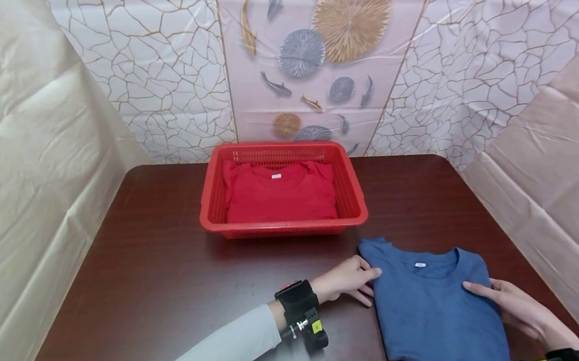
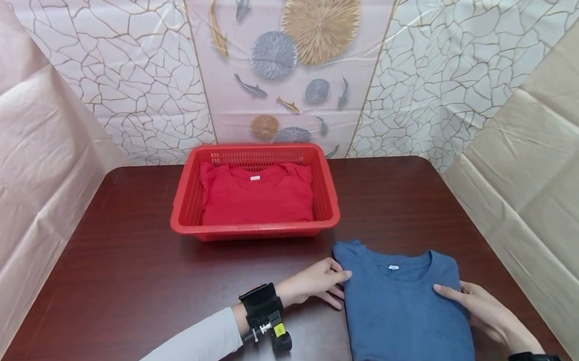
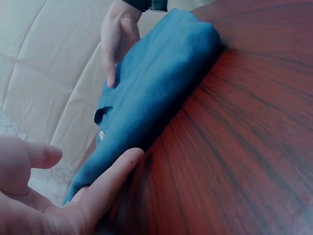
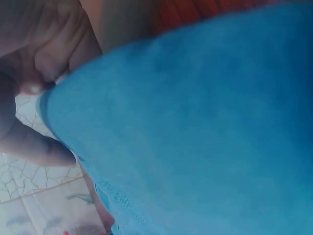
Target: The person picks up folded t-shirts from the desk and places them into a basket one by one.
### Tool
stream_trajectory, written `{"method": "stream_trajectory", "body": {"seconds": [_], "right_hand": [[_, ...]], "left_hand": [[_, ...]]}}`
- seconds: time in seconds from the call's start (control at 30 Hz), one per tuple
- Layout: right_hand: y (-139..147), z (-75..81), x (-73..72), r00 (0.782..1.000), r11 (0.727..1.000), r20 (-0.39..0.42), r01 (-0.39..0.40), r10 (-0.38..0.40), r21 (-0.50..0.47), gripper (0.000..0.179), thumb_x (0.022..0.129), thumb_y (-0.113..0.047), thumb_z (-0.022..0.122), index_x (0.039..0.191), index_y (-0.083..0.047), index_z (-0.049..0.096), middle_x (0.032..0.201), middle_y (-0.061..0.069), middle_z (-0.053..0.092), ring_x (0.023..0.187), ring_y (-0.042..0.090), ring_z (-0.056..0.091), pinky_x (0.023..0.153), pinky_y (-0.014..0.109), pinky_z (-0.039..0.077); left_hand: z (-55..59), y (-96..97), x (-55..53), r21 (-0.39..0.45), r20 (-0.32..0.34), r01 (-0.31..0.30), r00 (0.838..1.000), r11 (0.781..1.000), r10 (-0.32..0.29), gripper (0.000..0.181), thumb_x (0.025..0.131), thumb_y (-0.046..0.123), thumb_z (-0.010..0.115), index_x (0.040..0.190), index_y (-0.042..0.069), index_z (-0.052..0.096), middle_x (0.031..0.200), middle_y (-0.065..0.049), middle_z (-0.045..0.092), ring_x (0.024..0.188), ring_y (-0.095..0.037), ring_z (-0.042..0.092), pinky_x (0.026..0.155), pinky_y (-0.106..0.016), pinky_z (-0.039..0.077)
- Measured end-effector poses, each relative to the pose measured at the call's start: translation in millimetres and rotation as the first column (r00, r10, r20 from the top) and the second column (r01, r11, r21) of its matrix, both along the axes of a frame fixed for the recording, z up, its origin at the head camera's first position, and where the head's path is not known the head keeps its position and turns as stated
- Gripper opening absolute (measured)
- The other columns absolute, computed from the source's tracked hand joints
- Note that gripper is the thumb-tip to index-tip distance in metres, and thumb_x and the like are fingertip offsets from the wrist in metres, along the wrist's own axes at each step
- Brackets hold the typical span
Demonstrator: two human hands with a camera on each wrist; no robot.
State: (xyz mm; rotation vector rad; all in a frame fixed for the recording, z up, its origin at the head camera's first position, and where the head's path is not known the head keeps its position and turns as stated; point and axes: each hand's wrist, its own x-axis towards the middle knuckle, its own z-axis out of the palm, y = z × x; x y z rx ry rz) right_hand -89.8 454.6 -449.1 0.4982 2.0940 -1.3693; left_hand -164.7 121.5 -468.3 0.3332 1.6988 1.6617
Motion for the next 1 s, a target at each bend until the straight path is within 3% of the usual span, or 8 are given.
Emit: {"method": "stream_trajectory", "body": {"seconds": [0.1, 0.23, 0.4, 0.47, 0.6, 0.77, 0.87, 1.0], "right_hand": [[-2, -3.6, 2.5, 1.0, 0.997, 0.006, -0.001, 0.002, -0.075, 0.082, 0.096, -0.039, 0.043, 0.14, 0.015, 0.001, 0.14, 0.039, 0.028, 0.116, 0.038, 0.047, 0.09, 0.054, 0.046], [-9, -4.6, 7.4, 0.999, 0.977, 0.032, 0.031, -0.025, -0.209, 0.084, 0.096, -0.036, 0.045, 0.143, 0.005, -0.013, 0.145, 0.037, 0.017, 0.12, 0.037, 0.042, 0.092, 0.055, 0.043], [-23, -4.1, 12.7, 0.998, 0.958, 0.036, 0.059, -0.051, -0.28, 0.089, 0.096, -0.034, 0.045, 0.142, -0.007, -0.027, 0.148, 0.036, -0.005, 0.131, 0.05, 0.015, 0.096, 0.057, 0.038], [-27, -3.4, 15.1, 0.998, 0.963, 0.009, 0.06, -0.059, -0.261, 0.09, 0.096, -0.033, 0.045, 0.141, -0.008, -0.028, 0.148, 0.036, -0.008, 0.132, 0.051, 0.007, 0.1, 0.06, 0.034], [-32, -2.9, 18.7, 0.996, 0.976, -0.037, 0.066, -0.075, -0.208, 0.089, 0.096, -0.031, 0.046, 0.142, -0.007, -0.026, 0.148, 0.035, -0.008, 0.132, 0.05, 0.004, 0.103, 0.065, 0.025], [-36, -2.6, 23.2, 0.993, 0.976, -0.065, 0.088, -0.102, -0.198, 0.087, 0.095, -0.03, 0.047, 0.143, -0.007, -0.023, 0.15, 0.032, -0.006, 0.133, 0.045, 0.007, 0.105, 0.064, 0.024], [-37, -1.1, 26.5, 0.991, 0.978, -0.083, 0.084, -0.101, -0.191, 0.086, 0.096, -0.029, 0.046, 0.144, -0.006, -0.022, 0.15, 0.033, -0.006, 0.133, 0.045, 0.007, 0.106, 0.062, 0.024], [-37, 4.6, 30.7, 0.99, 0.984, -0.102, 0.078, -0.095, -0.162, 0.084, 0.096, -0.03, 0.045, 0.145, -0.005, -0.019, 0.15, 0.032, -0.002, 0.133, 0.044, 0.011, 0.104, 0.06, 0.028]], "left_hand": [[-3.3, 3.7, -0.9, 0.062, 0.074, -0.006, 0.997, 0.998, 0.002, 0.037, 0.092, 0.018, 0.053, 0.117, -0.004, 0.038, 0.097, -0.018, 0.053, 0.072, -0.03, 0.063, 0.066, -0.048, 0.057], [-5.1, 4.8, -2.1, 0.087, 0.103, 0.027, 0.994, 0.996, -0.035, 0.063, 0.092, 0.017, 0.052, 0.141, 0.001, 0.014, 0.116, -0.023, 0.051, 0.078, -0.033, 0.064, 0.071, -0.052, 0.055], [-7.5, 6.5, -4.6, 0.052, 0.085, 0.076, 0.993, 0.996, -0.08, 0.083, 0.092, 0.021, 0.055, 0.148, 0.006, -0.005, 0.136, -0.023, 0.04, 0.085, -0.029, 0.064, 0.076, -0.052, 0.054], [-7.7, 7.7, -5.0, 0.048, 0.071, 0.087, 0.993, 0.995, -0.09, 0.086, 0.09, 0.021, 0.057, 0.148, 0.009, -0.006, 0.142, -0.02, 0.033, 0.087, -0.026, 0.063, 0.077, -0.052, 0.054], [-8.3, 10.9, -4.5, 0.087, 0.047, 0.109, 0.992, 0.99, -0.113, 0.088, 0.087, 0.015, 0.061, 0.149, 0.017, -0.002, 0.144, -0.015, 0.029, 0.091, -0.023, 0.061, 0.075, -0.051, 0.055], [-3.5, 11.9, -3.0, 0.089, -0.049, 0.161, 0.986, 0.983, -0.157, 0.084, 0.086, 0.008, 0.059, 0.148, 0.027, 0.006, 0.133, -0.008, 0.043, 0.09, -0.016, 0.06, 0.064, -0.042, 0.057], [2.2, 10.9, -3.1, 0.08, -0.114, 0.203, 0.974, 0.976, -0.194, 0.08, 0.086, 0.006, 0.057, 0.147, 0.031, 0.011, 0.123, -0.006, 0.052, 0.085, -0.014, 0.062, 0.058, -0.037, 0.057], [13.1, 8.8, -4.5, 0.081, -0.166, 0.247, 0.959, 0.966, -0.231, 0.077, 0.086, 0.004, 0.055, 0.146, 0.032, 0.014, 0.119, -0.004, 0.053, 0.081, -0.013, 0.063, 0.056, -0.034, 0.057]]}}
